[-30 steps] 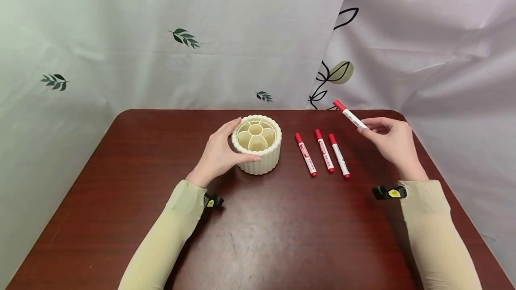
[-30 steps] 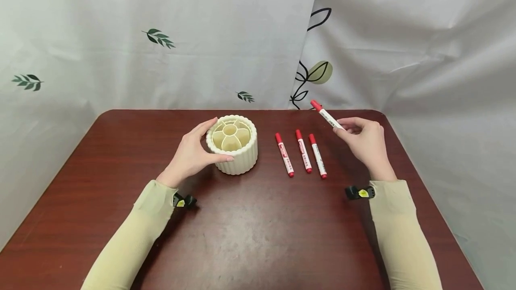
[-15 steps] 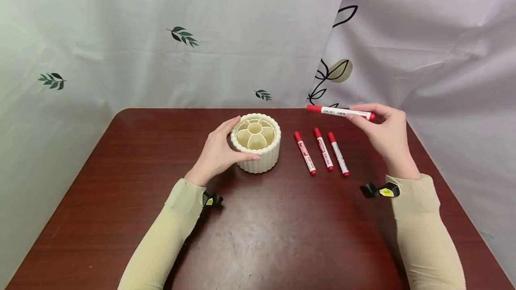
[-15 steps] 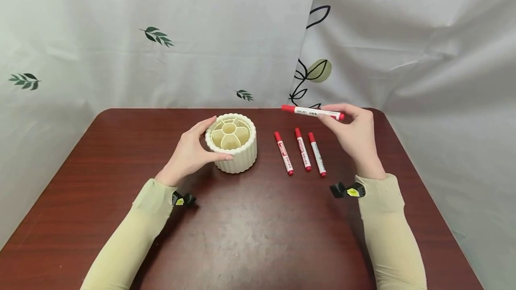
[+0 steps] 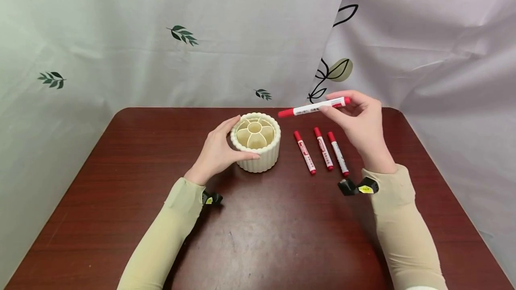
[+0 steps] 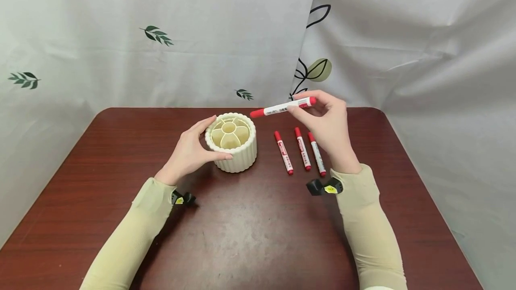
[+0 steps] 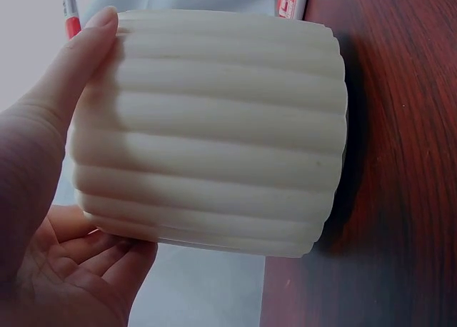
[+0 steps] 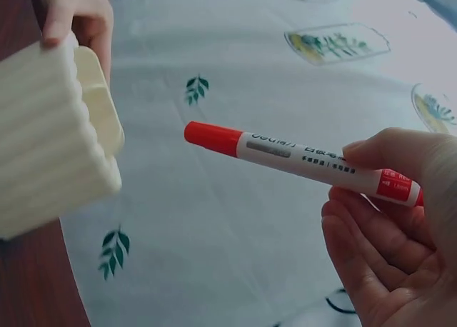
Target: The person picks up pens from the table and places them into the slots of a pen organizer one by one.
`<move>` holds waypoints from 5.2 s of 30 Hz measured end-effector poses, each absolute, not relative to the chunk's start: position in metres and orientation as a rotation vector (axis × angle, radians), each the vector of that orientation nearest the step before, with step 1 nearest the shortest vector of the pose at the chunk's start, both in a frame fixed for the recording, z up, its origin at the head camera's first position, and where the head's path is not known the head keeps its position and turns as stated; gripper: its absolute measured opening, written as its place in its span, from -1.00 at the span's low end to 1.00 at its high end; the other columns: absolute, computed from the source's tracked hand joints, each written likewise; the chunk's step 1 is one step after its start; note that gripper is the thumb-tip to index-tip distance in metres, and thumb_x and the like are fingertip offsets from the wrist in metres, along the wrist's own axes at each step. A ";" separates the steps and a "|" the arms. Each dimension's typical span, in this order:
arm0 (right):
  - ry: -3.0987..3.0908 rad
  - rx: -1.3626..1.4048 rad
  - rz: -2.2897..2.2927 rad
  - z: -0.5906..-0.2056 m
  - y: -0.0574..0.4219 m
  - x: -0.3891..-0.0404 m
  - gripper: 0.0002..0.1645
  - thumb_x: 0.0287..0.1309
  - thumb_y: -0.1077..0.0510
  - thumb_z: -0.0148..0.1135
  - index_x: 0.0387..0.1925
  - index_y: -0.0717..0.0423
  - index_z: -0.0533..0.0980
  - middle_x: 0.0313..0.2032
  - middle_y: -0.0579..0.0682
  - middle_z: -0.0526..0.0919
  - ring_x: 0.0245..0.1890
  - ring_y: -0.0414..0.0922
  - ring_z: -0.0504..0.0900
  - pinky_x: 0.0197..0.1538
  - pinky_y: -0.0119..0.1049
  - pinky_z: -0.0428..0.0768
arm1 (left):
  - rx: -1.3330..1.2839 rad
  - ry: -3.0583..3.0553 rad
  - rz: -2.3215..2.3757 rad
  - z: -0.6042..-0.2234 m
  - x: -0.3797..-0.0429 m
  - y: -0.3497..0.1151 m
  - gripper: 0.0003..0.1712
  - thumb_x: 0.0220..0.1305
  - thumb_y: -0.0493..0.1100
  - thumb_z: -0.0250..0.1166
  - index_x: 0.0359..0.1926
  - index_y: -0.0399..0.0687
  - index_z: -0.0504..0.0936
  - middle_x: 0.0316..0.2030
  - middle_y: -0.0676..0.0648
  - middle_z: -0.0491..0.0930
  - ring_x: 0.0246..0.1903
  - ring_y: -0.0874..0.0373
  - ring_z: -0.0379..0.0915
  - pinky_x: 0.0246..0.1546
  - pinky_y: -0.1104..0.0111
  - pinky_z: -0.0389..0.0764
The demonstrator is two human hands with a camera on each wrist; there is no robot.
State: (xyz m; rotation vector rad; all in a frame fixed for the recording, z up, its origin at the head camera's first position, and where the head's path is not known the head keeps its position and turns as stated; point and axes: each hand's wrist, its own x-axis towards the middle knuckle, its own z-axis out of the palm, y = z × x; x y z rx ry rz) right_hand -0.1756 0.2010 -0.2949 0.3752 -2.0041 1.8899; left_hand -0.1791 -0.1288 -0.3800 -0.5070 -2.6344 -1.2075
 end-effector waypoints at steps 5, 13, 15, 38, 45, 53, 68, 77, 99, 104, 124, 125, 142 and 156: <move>-2.090 0.458 1.873 -0.295 0.187 -0.180 -0.70 0.06 0.31 0.55 -0.13 0.27 0.73 -0.35 0.09 0.70 -0.41 -0.06 0.64 -0.18 -0.40 0.68 | -0.513 -2.637 -1.213 -0.379 -0.179 -0.129 0.34 -0.30 0.35 0.69 0.50 -0.04 0.34 0.38 -0.02 0.41 0.32 0.03 0.33 0.31 0.00 0.34; -2.238 0.567 1.800 -0.301 0.169 -0.186 -0.73 0.07 0.27 0.56 -0.15 0.22 0.73 -0.31 0.07 0.72 -0.37 -0.07 0.66 -0.19 -0.39 0.69 | -0.521 -2.634 -1.209 -0.379 -0.180 -0.129 0.34 -0.30 0.33 0.70 0.50 -0.06 0.35 0.38 -0.02 0.41 0.32 0.05 0.33 0.31 0.04 0.36; -2.268 0.588 1.776 -0.304 0.165 -0.187 -0.74 0.07 0.27 0.56 -0.16 0.20 0.73 -0.32 0.06 0.72 -0.38 -0.08 0.68 -0.20 -0.37 0.70 | -0.521 -2.635 -1.207 -0.379 -0.180 -0.129 0.34 -0.30 0.33 0.70 0.50 -0.06 0.35 0.38 -0.02 0.41 0.32 0.05 0.33 0.31 0.05 0.37; -2.487 0.622 1.629 -0.342 0.133 -0.199 -0.69 -0.01 0.09 0.64 -0.25 0.11 0.72 -0.37 -0.05 0.74 -0.36 -0.11 0.70 -0.22 -0.28 0.70 | -0.543 -2.616 -1.202 -0.380 -0.181 -0.129 0.34 -0.29 0.33 0.70 0.49 -0.10 0.35 0.38 -0.05 0.41 0.31 0.05 0.35 0.28 0.10 0.41; -2.527 0.641 1.617 -0.345 0.130 -0.198 -0.72 -0.01 0.12 0.63 -0.25 0.07 0.72 -0.39 -0.09 0.74 -0.40 -0.11 0.68 -0.28 -0.26 0.68 | -0.539 -2.615 -1.187 -0.381 -0.182 -0.129 0.33 -0.29 0.34 0.69 0.49 -0.10 0.36 0.37 -0.05 0.42 0.31 0.05 0.36 0.29 0.09 0.40; -2.489 0.676 1.653 -0.347 0.131 -0.198 -0.73 -0.01 0.10 0.64 -0.25 0.06 0.74 -0.38 -0.08 0.74 -0.34 -0.12 0.69 -0.25 -0.24 0.66 | -0.549 -2.612 -1.180 -0.381 -0.181 -0.128 0.34 -0.30 0.34 0.70 0.49 -0.11 0.35 0.37 -0.06 0.42 0.31 0.04 0.35 0.29 0.08 0.39; -2.571 0.503 1.601 -0.333 0.169 -0.180 -0.64 0.05 0.15 0.61 -0.09 0.09 0.72 -0.18 0.04 0.76 -0.21 -0.10 0.72 -0.11 -0.26 0.69 | -0.568 -2.615 -1.114 -0.377 -0.169 -0.137 0.25 -0.19 0.38 0.62 0.46 -0.11 0.40 0.38 -0.04 0.41 0.35 0.11 0.31 0.29 0.13 0.43; -2.567 0.414 1.546 -0.351 0.210 -0.181 -0.58 -0.03 -0.10 0.64 -0.12 -0.09 0.74 -0.19 -0.05 0.77 -0.23 -0.13 0.73 -0.16 -0.33 0.68 | -0.520 -2.587 -1.075 -0.376 -0.152 -0.137 0.05 0.02 0.31 0.56 0.40 -0.17 0.46 0.32 -0.08 0.47 0.34 0.09 0.34 0.32 0.16 0.40; -2.670 0.226 1.322 -0.372 0.275 -0.169 -0.56 0.07 0.01 0.60 -0.07 0.15 0.72 -0.24 0.04 0.78 -0.33 -0.22 0.76 -0.22 -0.52 0.65 | -0.491 -2.618 -1.181 -0.378 -0.161 -0.132 0.26 0.03 0.22 0.60 0.57 -0.18 0.14 0.52 -0.13 0.15 0.49 0.03 0.06 0.41 0.02 0.24; -2.721 0.268 1.236 -0.382 0.282 -0.168 -0.56 0.08 0.05 0.59 -0.08 0.24 0.71 -0.29 0.07 0.77 -0.37 -0.22 0.75 -0.27 -0.55 0.64 | -0.507 -2.631 -1.207 -0.377 -0.168 -0.124 0.33 -0.06 0.26 0.63 0.58 -0.14 0.13 0.52 -0.10 0.16 0.48 0.05 0.07 0.42 0.07 0.23; -2.909 0.220 1.002 -0.409 0.284 -0.155 -0.59 -0.01 0.09 0.64 -0.17 0.23 0.70 -0.40 -0.02 0.73 -0.46 -0.14 0.67 -0.36 -0.39 0.60 | -0.526 -2.580 -1.288 -0.382 -0.179 -0.116 0.35 -0.26 0.26 0.72 0.52 -0.13 0.29 0.41 -0.08 0.37 0.38 0.11 0.27 0.35 0.22 0.35; -2.911 0.214 0.988 -0.409 0.284 -0.155 -0.60 -0.01 0.10 0.64 -0.18 0.23 0.70 -0.41 -0.02 0.72 -0.47 -0.14 0.67 -0.37 -0.37 0.60 | -0.523 -2.585 -1.282 -0.381 -0.179 -0.116 0.36 -0.27 0.27 0.71 0.52 -0.14 0.30 0.40 -0.08 0.38 0.38 0.11 0.27 0.35 0.23 0.35; -2.849 0.093 0.983 -0.410 0.285 -0.161 -0.67 0.07 0.19 0.51 -0.12 0.26 0.70 -0.42 0.00 0.74 -0.45 -0.13 0.68 -0.38 -0.39 0.52 | -0.504 -2.601 -1.396 -0.378 -0.179 -0.121 0.31 -0.25 0.30 0.69 0.51 -0.05 0.33 0.42 -0.03 0.37 0.32 0.21 0.35 0.29 0.25 0.42; -2.603 0.030 1.261 -0.380 0.283 -0.164 -0.71 0.12 0.23 0.47 -0.09 0.21 0.74 -0.37 0.01 0.77 -0.46 -0.39 0.68 -0.42 -0.55 0.56 | -0.512 -2.583 -1.475 -0.379 -0.180 -0.122 0.28 -0.21 0.20 0.72 0.51 -0.06 0.32 0.43 0.01 0.35 0.26 0.24 0.43 0.24 0.32 0.47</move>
